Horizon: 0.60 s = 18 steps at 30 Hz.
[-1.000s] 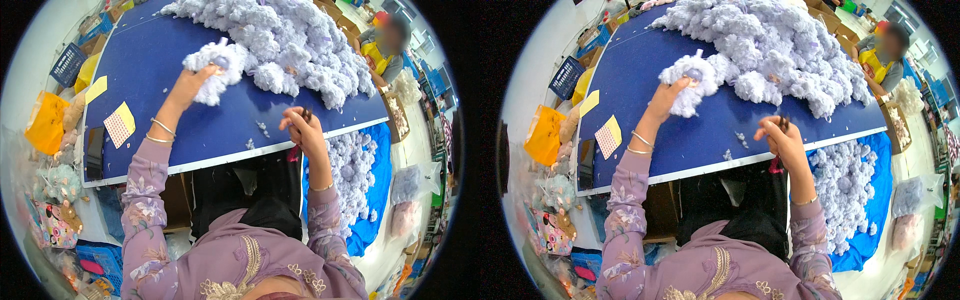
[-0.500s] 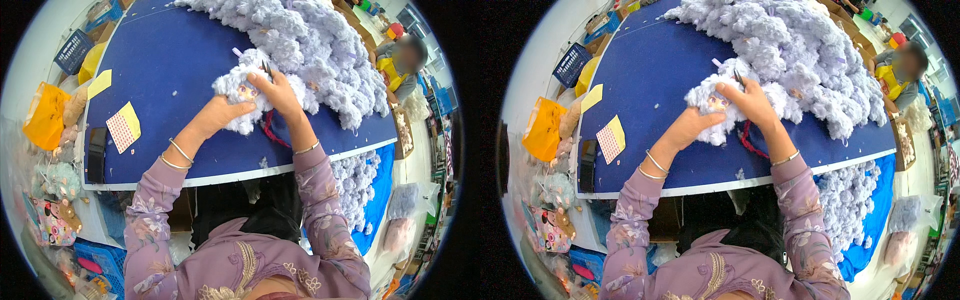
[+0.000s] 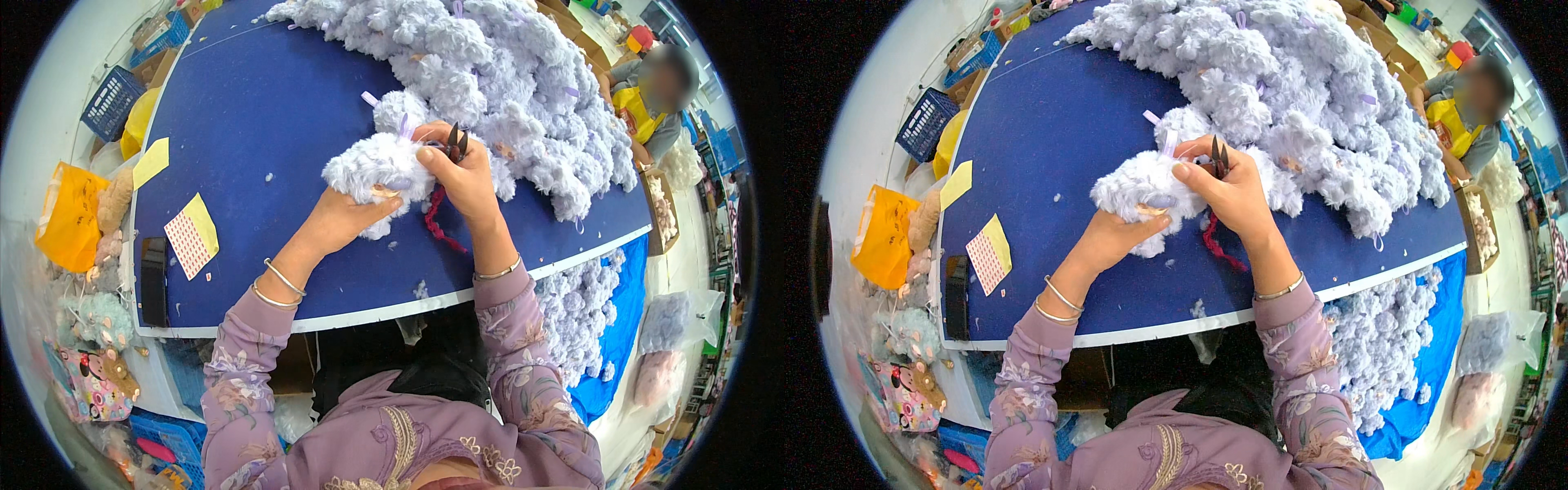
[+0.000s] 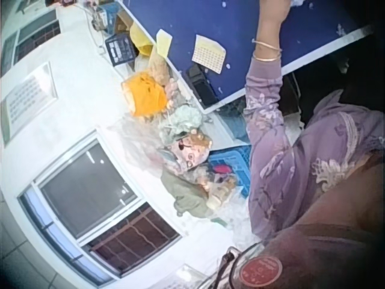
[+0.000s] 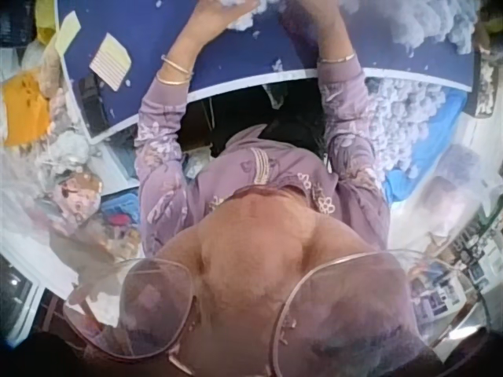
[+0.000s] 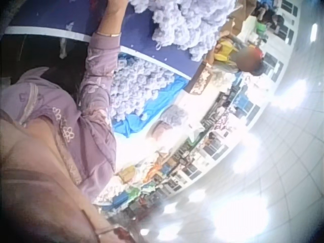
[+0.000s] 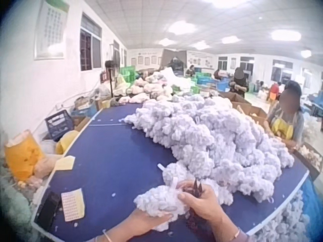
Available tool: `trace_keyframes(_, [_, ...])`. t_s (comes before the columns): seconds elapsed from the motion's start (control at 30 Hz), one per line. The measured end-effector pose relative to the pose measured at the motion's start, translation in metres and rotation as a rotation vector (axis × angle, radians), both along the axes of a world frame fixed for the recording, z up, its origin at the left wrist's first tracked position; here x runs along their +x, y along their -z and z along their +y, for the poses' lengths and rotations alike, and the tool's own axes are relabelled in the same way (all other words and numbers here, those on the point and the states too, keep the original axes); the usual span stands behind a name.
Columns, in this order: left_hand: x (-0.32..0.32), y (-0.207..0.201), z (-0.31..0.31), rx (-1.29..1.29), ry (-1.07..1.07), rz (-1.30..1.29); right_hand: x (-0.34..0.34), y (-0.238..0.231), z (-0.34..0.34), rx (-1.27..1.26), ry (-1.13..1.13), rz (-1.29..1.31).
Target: The person trims the fur of small purple plush toys using scissors. They pick up each toy, snip excess fibers, and place the finished items on a blue tarp on the floor. The process is repeated continuously with multiple toys.
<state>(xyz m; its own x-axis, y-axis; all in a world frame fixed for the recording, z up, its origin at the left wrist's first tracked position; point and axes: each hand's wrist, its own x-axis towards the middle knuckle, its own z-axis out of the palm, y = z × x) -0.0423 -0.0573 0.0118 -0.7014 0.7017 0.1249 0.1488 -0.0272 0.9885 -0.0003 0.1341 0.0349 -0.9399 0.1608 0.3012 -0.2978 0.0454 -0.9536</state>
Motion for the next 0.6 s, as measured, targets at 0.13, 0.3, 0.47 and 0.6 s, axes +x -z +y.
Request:
trace_keyframes(0.13, [-0.001, 0.0, 0.002, -0.078, 0.015, 0.033, -0.001, 0.004, -0.003, 0.045, 0.066, 0.058])
trace_keyframes(0.3, [-0.002, 0.006, -0.003, 0.045, -0.169, 0.132, 0.001, 0.005, -0.005, 0.087, 0.044, 0.031])
trace_keyframes(0.47, [0.001, -0.023, -0.011, -0.09, -0.338, 0.625, 0.006, 0.002, -0.02, 0.148, 0.068, 0.063])
trace_keyframes(0.6, [0.008, -0.022, -0.009, -0.235, -0.273, 0.626, 0.014, -0.002, -0.038, -0.043, 0.064, 0.021])
